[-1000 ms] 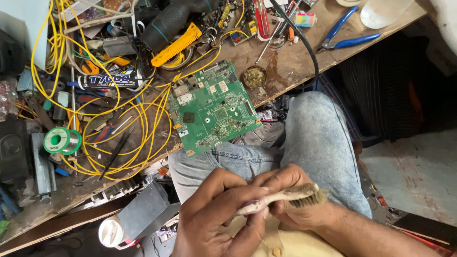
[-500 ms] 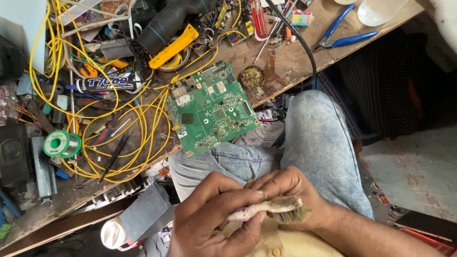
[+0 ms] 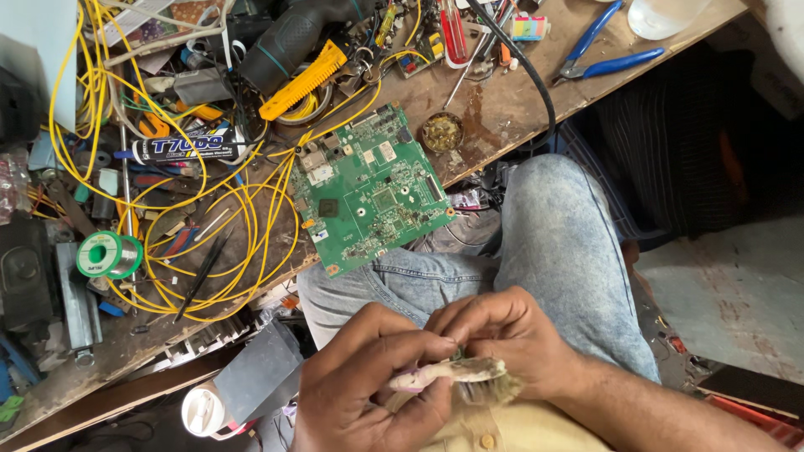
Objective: The person solders components on a green circuit board resting on the workbench, holding a soldering iron in one hand and solder wire in the other. They then apply liquid from a spray bottle and scrub the board with a toothbrush, and finally handle and reposition the board on the bench.
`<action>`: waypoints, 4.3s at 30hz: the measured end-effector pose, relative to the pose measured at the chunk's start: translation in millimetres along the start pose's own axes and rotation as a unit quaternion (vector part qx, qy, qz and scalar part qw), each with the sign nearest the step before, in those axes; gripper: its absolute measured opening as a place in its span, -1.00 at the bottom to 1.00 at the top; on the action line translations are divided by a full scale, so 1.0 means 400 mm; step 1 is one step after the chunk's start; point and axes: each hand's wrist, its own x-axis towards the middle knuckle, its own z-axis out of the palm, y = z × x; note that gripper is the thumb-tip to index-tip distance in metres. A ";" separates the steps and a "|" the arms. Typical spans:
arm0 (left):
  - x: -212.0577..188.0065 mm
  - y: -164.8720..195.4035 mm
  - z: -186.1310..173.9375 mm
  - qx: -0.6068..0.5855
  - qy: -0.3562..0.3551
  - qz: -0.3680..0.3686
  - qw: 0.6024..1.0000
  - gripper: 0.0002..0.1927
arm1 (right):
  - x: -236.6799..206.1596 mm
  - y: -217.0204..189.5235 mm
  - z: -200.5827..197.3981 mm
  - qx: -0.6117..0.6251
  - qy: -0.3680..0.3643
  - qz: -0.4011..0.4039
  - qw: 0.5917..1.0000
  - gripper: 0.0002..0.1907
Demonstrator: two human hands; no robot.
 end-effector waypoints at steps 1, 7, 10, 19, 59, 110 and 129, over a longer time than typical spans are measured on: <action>0.000 0.000 -0.003 -0.001 -0.008 -0.004 1.000 -0.66 | 0.001 -0.005 0.006 0.011 -0.006 -0.006 1.000 -0.76; -0.001 -0.001 0.004 -0.006 -0.002 -0.023 1.000 -0.69 | -0.001 -0.042 0.046 0.038 -0.014 -0.031 0.999 -0.73; -0.001 0.000 0.015 0.004 0.006 -0.030 1.000 -0.70 | -0.001 -0.042 0.055 0.010 -0.002 -0.031 0.999 -0.78; 0.005 0.007 0.014 0.023 0.014 -0.077 0.997 -0.75 | -0.021 -0.052 0.048 -0.102 0.015 -0.004 0.995 -0.80; 0.006 -0.003 0.015 -0.081 0.016 -0.077 0.994 -0.75 | -0.016 -0.049 0.061 -0.142 0.007 -0.006 0.990 -0.65; 0.046 -0.239 -0.368 0.465 0.206 -0.050 0.860 -0.75 | 0.027 -0.037 -0.036 -0.293 0.082 0.070 0.950 -0.29; -0.007 -0.129 0.032 0.192 -0.071 -0.023 0.979 -0.58 | -0.054 0.026 -0.206 -0.152 0.130 -0.093 0.975 -0.61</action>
